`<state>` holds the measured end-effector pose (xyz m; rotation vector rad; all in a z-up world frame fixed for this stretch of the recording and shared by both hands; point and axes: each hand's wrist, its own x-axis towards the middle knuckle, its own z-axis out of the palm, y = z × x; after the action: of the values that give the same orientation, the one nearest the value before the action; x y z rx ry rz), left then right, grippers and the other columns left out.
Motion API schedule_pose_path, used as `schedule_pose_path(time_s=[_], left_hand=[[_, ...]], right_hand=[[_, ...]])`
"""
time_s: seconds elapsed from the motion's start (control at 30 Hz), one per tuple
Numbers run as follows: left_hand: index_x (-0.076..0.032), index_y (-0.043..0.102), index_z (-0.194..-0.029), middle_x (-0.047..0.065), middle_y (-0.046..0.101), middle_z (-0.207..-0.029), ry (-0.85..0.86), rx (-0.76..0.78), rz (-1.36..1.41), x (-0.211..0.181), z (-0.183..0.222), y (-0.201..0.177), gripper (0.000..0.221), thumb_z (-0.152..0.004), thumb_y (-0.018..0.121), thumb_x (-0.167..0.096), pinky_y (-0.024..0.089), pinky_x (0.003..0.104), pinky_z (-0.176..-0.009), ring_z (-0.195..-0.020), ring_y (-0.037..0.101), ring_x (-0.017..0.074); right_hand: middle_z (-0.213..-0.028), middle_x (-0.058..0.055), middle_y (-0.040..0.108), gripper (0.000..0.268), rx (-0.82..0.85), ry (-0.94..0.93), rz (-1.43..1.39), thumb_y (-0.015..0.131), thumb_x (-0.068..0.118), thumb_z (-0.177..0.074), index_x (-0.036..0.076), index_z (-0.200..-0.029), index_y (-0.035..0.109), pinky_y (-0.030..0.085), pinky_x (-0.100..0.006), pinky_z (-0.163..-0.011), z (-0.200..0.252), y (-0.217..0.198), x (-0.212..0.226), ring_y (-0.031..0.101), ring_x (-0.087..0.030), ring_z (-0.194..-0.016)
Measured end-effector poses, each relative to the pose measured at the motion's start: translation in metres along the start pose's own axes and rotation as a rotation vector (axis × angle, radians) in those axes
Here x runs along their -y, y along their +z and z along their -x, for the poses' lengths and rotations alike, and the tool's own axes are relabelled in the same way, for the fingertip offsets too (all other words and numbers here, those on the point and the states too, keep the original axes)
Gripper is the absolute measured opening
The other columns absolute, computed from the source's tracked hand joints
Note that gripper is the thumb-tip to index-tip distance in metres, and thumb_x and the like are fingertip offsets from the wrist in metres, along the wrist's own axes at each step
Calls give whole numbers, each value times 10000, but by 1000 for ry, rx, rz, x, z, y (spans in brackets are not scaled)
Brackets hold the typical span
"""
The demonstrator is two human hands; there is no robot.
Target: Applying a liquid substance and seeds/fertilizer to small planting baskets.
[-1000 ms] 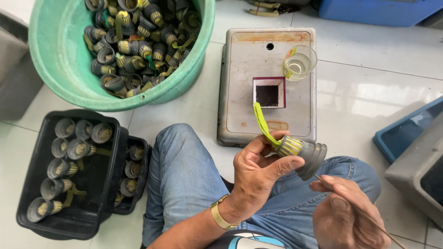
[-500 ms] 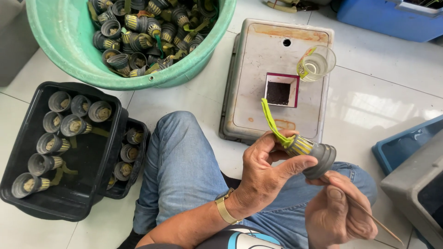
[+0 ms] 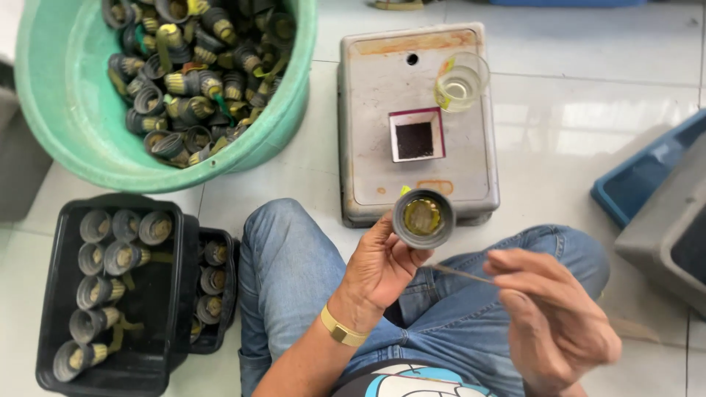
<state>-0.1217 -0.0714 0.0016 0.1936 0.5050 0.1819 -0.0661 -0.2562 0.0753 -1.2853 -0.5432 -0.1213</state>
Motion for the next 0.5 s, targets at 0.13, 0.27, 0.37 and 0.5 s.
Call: schedule_pose_path(time_s=[0.13, 0.27, 0.37, 0.5], left_hand=[[-139, 578, -1272, 93, 743, -1112, 37, 66, -152, 6, 3, -4, 309, -1011, 681, -268, 644, 323, -705, -871, 734, 194], [-262, 528, -1392, 90, 748, -1138, 80, 69, -339, 9, 11, 13, 413, -1001, 661, -270, 634, 310, -655, -882, 734, 194], [-88, 568, -1383, 135, 728, -1104, 101, 83, -448, 11, 15, 20, 406, -1034, 639, -283, 639, 328, -656, -893, 735, 210], [77, 646, -1191, 165, 733, -997, -77, 85, -639, 4, 20, 39, 533, -982, 602, -411, 624, 302, -559, -745, 759, 225]], right_hand=[[-1038, -264, 739, 120, 296, 163, 141, 681, -48, -870, -118, -967, 694, 633, -347, -826, -15, -6, 8, 753, -294, -947], [-1052, -242, 756, 97, 370, 254, 140, 701, -47, -857, -103, -937, 706, 607, -331, -826, -14, -11, -7, 742, -272, -972], [-1099, -249, 742, 105, 321, 375, -54, 678, -48, -904, -110, -984, 707, 578, -332, -899, -10, -18, -18, 705, -260, -1023], [-1126, -263, 720, 126, 203, 446, -293, 643, -30, -973, -110, -1047, 705, 567, -354, -990, -14, -23, -32, 697, -273, -1081]])
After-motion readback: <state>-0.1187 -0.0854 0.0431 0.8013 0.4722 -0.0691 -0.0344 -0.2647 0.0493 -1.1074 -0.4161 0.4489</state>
